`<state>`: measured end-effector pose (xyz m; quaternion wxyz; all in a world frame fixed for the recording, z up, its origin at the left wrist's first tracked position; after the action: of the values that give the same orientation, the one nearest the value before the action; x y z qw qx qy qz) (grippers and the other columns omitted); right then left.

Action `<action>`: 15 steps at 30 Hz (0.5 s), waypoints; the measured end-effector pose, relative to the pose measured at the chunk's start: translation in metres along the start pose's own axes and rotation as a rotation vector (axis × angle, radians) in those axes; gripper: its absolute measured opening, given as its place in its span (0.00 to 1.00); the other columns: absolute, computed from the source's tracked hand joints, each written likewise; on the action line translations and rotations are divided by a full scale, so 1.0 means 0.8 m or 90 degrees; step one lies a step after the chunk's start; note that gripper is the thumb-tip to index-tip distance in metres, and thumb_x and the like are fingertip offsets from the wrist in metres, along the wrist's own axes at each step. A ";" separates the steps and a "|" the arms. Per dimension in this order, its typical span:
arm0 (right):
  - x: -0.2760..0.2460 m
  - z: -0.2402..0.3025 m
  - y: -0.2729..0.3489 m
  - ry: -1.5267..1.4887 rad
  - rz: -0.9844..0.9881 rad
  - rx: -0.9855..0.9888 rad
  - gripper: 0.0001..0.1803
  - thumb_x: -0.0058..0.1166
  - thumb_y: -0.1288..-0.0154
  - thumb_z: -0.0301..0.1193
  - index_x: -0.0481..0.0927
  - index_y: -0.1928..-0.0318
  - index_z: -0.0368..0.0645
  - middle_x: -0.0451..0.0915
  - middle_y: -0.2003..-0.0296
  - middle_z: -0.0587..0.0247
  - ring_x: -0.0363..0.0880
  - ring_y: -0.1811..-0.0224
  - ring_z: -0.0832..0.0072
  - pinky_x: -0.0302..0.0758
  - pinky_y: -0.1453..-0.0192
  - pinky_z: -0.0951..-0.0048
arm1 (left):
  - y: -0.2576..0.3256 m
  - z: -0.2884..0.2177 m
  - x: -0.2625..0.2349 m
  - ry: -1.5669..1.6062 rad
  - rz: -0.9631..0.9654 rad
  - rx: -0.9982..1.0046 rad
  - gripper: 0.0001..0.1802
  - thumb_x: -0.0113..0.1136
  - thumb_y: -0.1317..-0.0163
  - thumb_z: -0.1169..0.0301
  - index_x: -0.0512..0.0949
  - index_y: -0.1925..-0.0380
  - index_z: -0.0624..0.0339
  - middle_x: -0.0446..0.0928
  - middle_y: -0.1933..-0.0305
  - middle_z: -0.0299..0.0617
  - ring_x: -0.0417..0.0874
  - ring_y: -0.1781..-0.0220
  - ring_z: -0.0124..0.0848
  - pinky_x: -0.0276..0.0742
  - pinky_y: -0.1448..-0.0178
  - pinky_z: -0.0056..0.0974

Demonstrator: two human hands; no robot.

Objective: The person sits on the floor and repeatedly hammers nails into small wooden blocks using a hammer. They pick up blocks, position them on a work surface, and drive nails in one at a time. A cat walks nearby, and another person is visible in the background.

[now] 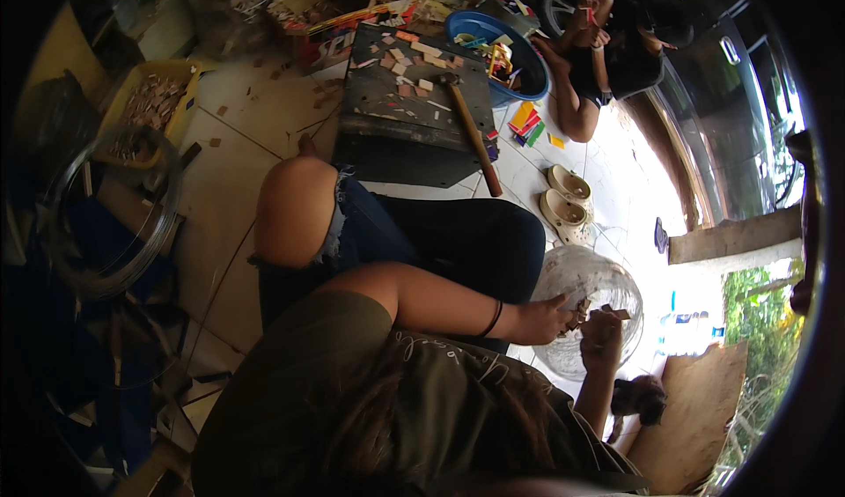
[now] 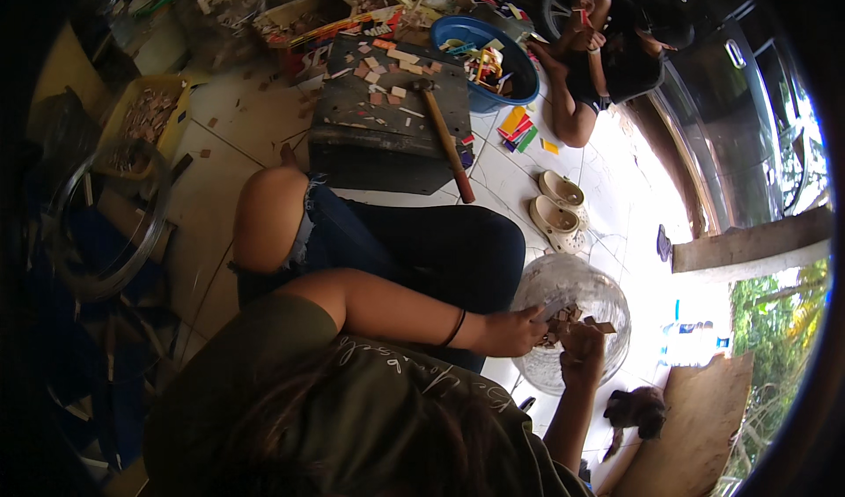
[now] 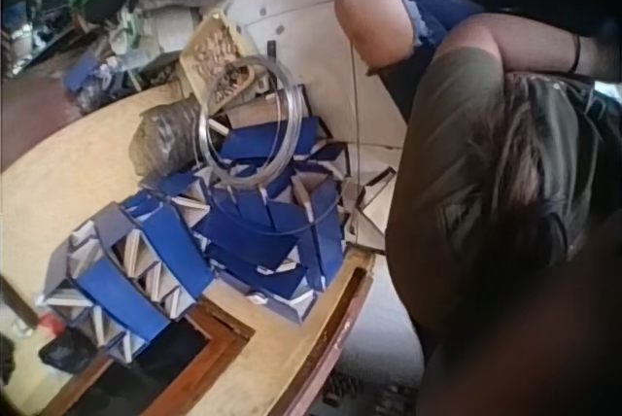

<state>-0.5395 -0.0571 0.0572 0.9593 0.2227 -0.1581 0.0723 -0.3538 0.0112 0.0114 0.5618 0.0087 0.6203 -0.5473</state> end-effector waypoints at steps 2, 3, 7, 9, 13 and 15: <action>0.018 0.033 0.018 -0.037 0.160 -0.024 0.11 0.49 0.33 0.39 0.74 0.55 0.50 0.79 0.66 0.74 0.73 0.75 0.86 0.60 0.89 0.88 | -0.022 0.013 0.002 -0.030 -0.028 0.024 0.12 0.53 0.45 0.63 0.83 0.69 0.51 0.76 0.60 0.35 0.71 0.48 0.33 0.55 0.34 0.59; 0.014 0.052 0.025 -0.068 0.110 -0.080 0.12 0.49 0.33 0.39 0.74 0.53 0.49 0.78 0.66 0.74 0.71 0.75 0.86 0.60 0.88 0.88 | -0.034 0.018 0.005 -0.032 -0.038 0.033 0.12 0.53 0.45 0.62 0.83 0.67 0.51 0.76 0.59 0.35 0.71 0.48 0.34 0.56 0.35 0.59; 0.037 0.136 0.040 -0.065 0.194 -0.265 0.26 0.49 0.33 0.39 0.66 0.38 0.42 0.78 0.51 0.61 0.77 0.68 0.78 0.72 0.77 0.81 | -0.084 0.035 0.031 0.074 -0.023 0.080 0.11 0.53 0.42 0.60 0.83 0.67 0.49 0.74 0.55 0.38 0.72 0.46 0.38 0.57 0.34 0.60; 0.057 0.162 0.037 -0.055 0.190 -0.335 0.21 0.48 0.32 0.37 0.67 0.43 0.42 0.76 0.55 0.62 0.72 0.70 0.80 0.68 0.81 0.84 | -0.106 0.044 0.039 0.019 -0.094 0.090 0.12 0.51 0.41 0.63 0.83 0.67 0.53 0.76 0.53 0.45 0.71 0.39 0.42 0.48 0.27 0.64; 0.129 0.177 0.009 -0.131 0.402 -0.291 0.12 0.47 0.32 0.34 0.70 0.52 0.43 0.70 0.64 0.66 0.64 0.73 0.82 0.60 0.88 0.89 | -0.139 0.058 0.065 0.115 0.048 0.011 0.36 0.55 0.43 0.55 0.62 0.34 0.52 0.60 0.29 0.48 0.56 0.26 0.42 0.41 0.24 0.60; 0.159 0.179 -0.009 -0.187 0.418 -0.261 0.09 0.47 0.33 0.34 0.71 0.55 0.45 0.70 0.66 0.68 0.62 0.74 0.82 0.59 0.88 0.89 | -0.144 0.066 0.069 0.129 0.087 0.055 0.50 0.63 0.50 0.45 0.54 0.30 0.46 0.51 0.25 0.43 0.48 0.23 0.40 0.40 0.24 0.56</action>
<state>-0.4571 -0.1195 0.2185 0.8772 -0.0275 -0.3667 0.3086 -0.4101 -0.1043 0.0619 0.5315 0.1307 0.6474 -0.5303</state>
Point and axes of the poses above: each hand's wrist, its own y-axis away from the middle knuckle, its own x-axis out of the palm, z = x × y, the point moved 4 cm from there along -y, towards the middle knuckle
